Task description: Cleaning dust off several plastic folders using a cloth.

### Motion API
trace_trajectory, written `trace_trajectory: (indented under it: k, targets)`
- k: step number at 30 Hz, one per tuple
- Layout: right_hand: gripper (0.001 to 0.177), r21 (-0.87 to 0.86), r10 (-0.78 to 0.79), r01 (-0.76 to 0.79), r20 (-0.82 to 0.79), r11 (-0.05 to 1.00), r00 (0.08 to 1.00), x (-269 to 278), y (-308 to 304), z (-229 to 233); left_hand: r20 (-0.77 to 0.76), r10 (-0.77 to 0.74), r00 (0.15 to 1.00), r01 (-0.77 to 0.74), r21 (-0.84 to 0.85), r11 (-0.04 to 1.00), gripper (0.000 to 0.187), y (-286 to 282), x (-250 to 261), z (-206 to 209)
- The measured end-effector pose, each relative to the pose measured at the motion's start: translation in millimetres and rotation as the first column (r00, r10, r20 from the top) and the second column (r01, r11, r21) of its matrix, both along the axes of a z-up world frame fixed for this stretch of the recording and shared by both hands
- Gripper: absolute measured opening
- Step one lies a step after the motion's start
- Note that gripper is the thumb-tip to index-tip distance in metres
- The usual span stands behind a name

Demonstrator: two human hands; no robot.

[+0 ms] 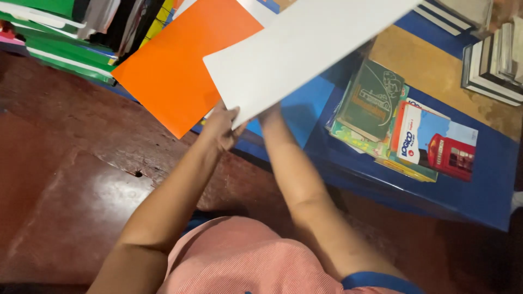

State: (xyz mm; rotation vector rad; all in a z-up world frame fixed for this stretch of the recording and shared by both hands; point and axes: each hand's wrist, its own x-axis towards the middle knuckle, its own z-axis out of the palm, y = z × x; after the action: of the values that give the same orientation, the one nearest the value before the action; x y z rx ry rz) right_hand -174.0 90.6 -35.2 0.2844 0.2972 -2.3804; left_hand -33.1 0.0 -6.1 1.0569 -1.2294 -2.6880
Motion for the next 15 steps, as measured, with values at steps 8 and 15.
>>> trace_trajectory:
  k: [8, 15]
  targets:
    - [0.044, -0.009, -0.010, 0.010, 0.002, 1.000, 1.000, 42.5, 62.8, -14.2, -0.092, 0.155, 0.984, -0.167, -0.140, 0.976, 0.076, -21.0, -11.2, -24.6]
    - [0.044, -0.021, -0.036, 0.036, -0.013, 0.999, 0.999, -25.0, 177.1, 3.6, -0.070, -0.099, 0.993, 0.052, -0.490, 0.870, 0.078, -52.8, 47.2, 9.9]
